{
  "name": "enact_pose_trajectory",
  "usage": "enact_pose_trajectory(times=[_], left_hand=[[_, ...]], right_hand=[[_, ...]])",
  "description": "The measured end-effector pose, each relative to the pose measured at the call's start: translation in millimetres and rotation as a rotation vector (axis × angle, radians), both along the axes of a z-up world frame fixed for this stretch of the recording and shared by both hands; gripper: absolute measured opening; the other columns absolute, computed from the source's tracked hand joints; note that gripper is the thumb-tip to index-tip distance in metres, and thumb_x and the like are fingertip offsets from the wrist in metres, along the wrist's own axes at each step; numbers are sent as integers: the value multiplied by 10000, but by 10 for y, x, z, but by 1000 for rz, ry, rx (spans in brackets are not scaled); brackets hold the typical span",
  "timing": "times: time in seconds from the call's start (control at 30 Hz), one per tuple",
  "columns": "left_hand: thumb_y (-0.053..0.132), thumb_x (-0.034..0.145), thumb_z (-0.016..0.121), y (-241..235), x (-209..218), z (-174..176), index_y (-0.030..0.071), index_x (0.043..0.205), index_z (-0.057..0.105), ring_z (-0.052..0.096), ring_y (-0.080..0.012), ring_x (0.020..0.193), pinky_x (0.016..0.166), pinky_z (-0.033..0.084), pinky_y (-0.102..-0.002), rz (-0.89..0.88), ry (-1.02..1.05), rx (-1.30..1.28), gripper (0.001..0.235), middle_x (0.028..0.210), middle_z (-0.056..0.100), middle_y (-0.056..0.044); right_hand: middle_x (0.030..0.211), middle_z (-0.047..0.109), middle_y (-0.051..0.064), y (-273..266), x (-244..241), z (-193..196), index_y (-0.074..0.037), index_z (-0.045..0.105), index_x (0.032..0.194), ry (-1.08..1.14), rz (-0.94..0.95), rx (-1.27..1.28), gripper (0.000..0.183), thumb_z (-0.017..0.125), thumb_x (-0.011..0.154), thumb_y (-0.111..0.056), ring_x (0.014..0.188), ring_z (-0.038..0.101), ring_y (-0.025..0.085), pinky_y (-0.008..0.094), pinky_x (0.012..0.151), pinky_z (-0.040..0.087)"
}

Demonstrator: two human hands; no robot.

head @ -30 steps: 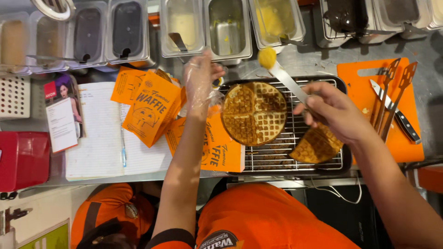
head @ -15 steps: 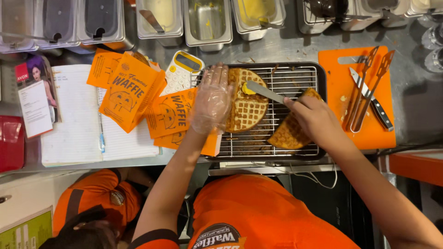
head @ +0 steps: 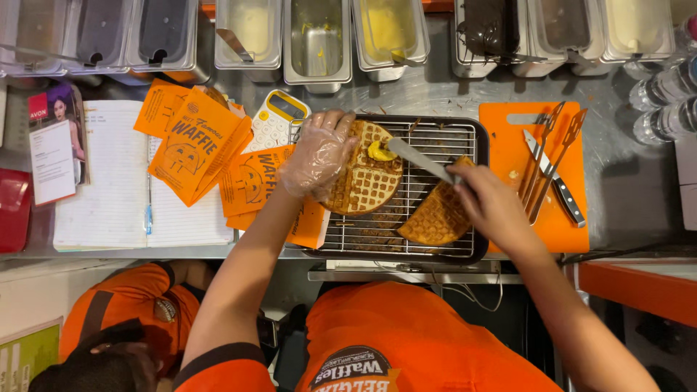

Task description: The person places a cooked waffle on a wire rack, spreads a dark topping over half of it, and arranges sliced bananas on top. They then scoop a yellow topping onto the other half of the waffle and spread it evenly.

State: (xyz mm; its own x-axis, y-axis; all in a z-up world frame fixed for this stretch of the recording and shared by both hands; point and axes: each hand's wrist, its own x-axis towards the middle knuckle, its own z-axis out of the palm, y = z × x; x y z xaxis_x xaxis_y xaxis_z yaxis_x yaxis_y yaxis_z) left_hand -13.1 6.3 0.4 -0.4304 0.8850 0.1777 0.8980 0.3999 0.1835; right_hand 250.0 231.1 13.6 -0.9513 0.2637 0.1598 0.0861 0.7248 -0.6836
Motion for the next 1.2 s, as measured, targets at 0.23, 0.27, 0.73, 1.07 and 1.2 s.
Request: enact_pose_trajectory(times=[0.23, 0.27, 0.73, 1.07, 1.2], left_hand=[[319, 1041, 572, 207, -195, 6, 43, 1138, 589, 584, -345, 1115, 1018, 441, -497, -258, 99, 57, 294, 1159, 630, -165], [316, 1044, 585, 282, -209, 36, 53, 1121, 594, 599, -350, 1059, 967, 464, -491, -218, 0, 31, 274, 1100, 643, -165], [256, 996, 679, 507, -335, 666, 87, 1003, 716, 699, -200, 874, 795, 558, -346, -499, -698, -123, 174, 958, 735, -64], [323, 1050, 539, -213, -143, 222, 58, 1452, 559, 441, -361, 1412, 1189, 235, -550, -487, -82, -77, 481, 1517, 511, -170], [285, 1070, 503, -281, -246, 92, 68, 1527, 488, 383, -366, 1484, 1252, 220, -517, -512, -208, -114, 506, 1610, 423, -150]], right_hand=[[1080, 681, 160, -647, 314, -42, -34, 655, 1265, 102, -182, -224, 270, 611, 1003, -78, 938, 664, 296, 359, 815, 525], [1068, 681, 153, -721, 349, -50, -31, 657, 1268, 123, -225, -257, 273, 611, 1001, -67, 917, 663, 274, 342, 804, 521], [986, 647, 112, -1697, 639, -153, -31, 671, 1273, 176, -583, -239, 280, 652, 993, -25, 837, 617, 210, 289, 757, 489], [823, 502, 97, -2254, 311, -433, -175, 645, 1419, 72, -582, -80, 476, 682, 970, -21, 688, 533, 239, 366, 641, 474], [852, 543, 71, -2329, 241, -364, -226, 596, 1463, -67, -483, 102, 590, 698, 909, -51, 633, 565, 252, 383, 551, 486]])
